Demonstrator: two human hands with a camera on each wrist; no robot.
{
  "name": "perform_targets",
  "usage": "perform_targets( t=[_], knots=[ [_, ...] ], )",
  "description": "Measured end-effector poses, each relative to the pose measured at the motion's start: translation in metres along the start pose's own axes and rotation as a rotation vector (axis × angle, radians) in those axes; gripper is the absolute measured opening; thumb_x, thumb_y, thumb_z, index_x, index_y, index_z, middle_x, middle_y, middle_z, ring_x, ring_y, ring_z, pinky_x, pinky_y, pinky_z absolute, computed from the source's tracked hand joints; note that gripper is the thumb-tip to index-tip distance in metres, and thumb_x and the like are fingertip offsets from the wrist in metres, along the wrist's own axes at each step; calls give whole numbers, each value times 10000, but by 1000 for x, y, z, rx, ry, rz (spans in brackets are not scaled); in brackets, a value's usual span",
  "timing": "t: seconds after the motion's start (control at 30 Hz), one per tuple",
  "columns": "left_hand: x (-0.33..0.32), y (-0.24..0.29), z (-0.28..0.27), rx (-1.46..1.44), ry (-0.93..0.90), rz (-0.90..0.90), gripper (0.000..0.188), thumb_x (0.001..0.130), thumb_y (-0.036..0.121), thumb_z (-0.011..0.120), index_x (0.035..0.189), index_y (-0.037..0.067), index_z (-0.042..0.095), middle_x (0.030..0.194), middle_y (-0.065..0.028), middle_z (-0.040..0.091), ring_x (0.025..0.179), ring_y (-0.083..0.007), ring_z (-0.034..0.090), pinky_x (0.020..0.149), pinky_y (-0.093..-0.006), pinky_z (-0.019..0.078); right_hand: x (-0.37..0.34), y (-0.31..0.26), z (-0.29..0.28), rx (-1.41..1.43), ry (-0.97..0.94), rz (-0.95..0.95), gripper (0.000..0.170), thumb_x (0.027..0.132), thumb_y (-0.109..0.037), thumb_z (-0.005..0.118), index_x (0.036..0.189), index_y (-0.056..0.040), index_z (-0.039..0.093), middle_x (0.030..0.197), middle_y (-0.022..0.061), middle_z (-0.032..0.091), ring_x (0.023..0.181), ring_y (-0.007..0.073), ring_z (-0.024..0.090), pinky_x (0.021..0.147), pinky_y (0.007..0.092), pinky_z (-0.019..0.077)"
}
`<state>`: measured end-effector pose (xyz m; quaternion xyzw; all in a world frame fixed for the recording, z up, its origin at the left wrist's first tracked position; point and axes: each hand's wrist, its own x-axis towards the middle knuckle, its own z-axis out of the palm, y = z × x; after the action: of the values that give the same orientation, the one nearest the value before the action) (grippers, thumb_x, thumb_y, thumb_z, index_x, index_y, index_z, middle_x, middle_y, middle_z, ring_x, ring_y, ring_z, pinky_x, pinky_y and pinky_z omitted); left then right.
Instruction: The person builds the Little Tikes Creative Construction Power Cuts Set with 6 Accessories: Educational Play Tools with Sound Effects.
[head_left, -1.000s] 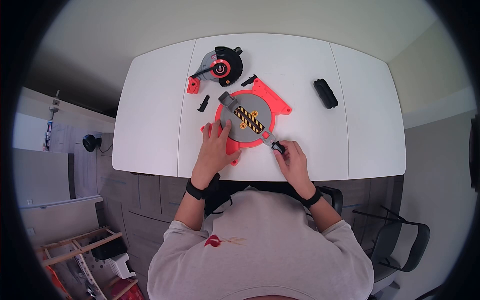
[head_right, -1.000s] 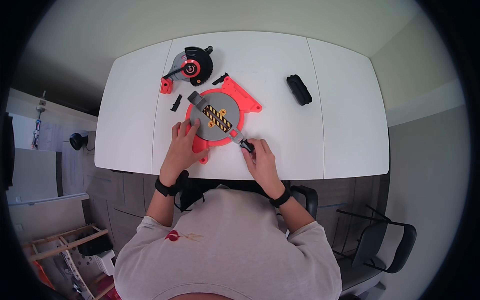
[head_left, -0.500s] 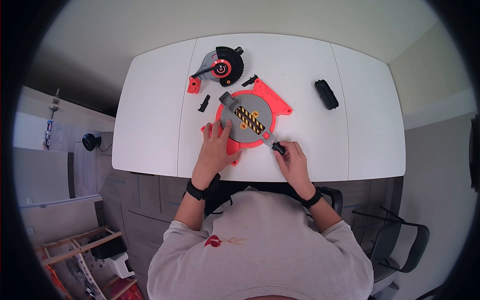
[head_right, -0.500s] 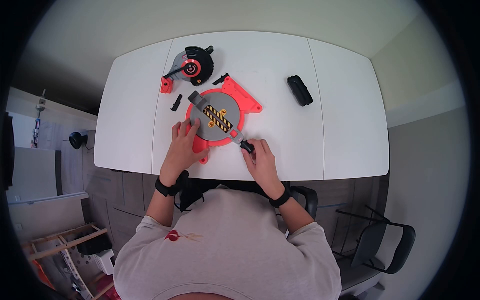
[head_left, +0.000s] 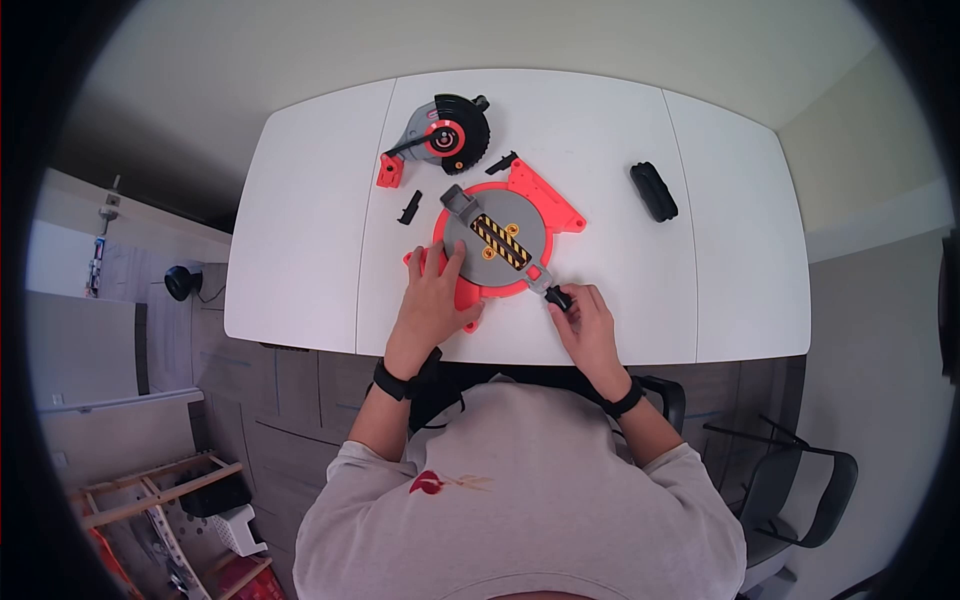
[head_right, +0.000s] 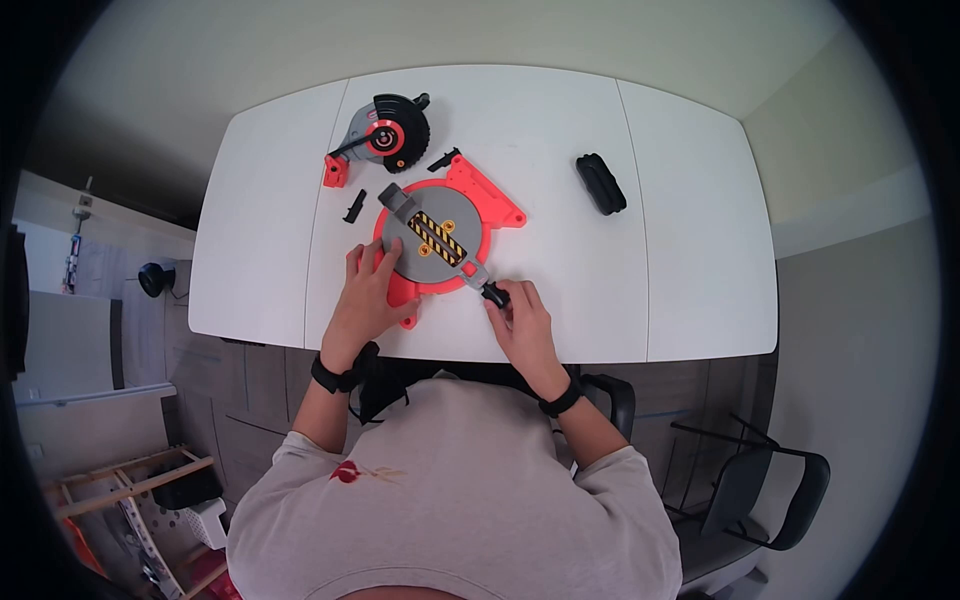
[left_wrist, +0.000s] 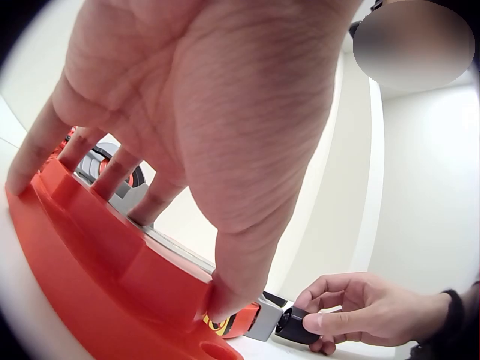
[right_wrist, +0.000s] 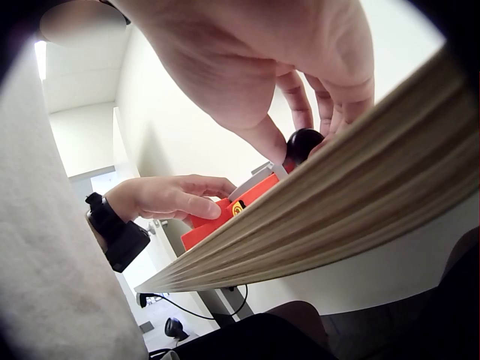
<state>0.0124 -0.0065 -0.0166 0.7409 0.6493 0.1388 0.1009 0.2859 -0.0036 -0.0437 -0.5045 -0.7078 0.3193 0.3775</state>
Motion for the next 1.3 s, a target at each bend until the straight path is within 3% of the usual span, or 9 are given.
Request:
perform_targets(
  t=[0.17, 0.27, 0.77, 0.87, 1.3],
  knots=[
    [0, 4, -3, -14, -7, -34, 945, 727, 304, 912, 1527, 12, 502, 1485, -288, 460, 1386, -534, 387, 1193, -594, 374, 0, 2, 1, 9, 2, 3, 300, 952, -76, 768, 1210, -5, 632, 996, 141, 619, 730, 247, 664, 656, 354, 573],
    [0, 3, -2, -3, -15, -22, 946, 746, 361, 895, 1526, 13, 487, 1497, -310, 441, 1376, -581, 398, 1163, -623, 396, 0, 2, 1, 9, 0, 3, 300, 951, -74, 768, 1209, -4, 632, 996, 141, 620, 729, 247, 664, 656, 353, 574],
    [0, -1, 0, -12, -3, -5, 954, 742, 355, 894, 1531, 11, 482, 1495, -315, 436, 1383, -582, 392, 1178, -618, 385, 0, 3, 1, -3, -3, -5, 292, 959, -88, 762, 1205, -2, 629, 1004, 140, 619, 732, 246, 673, 651, 348, 579],
    [0, 3, -1, -24, -1, -32, 934, 735, 303, 904, 1524, 8, 503, 1486, -290, 457, 1386, -532, 390, 1199, -590, 368, 0, 3, 2, -1, -1, -6, 292, 958, -86, 762, 1204, -2, 629, 1009, 141, 618, 732, 247, 672, 650, 348, 581],
    [0, 3, 0, -18, 4, -33, 934, 736, 303, 903, 1528, 14, 499, 1498, -284, 446, 1388, -547, 379, 1178, -599, 391, -1, 3, 3, -3, 4, -10, 303, 951, -82, 763, 1209, -6, 624, 1004, 143, 612, 734, 251, 664, 653, 354, 581]
  ],
)
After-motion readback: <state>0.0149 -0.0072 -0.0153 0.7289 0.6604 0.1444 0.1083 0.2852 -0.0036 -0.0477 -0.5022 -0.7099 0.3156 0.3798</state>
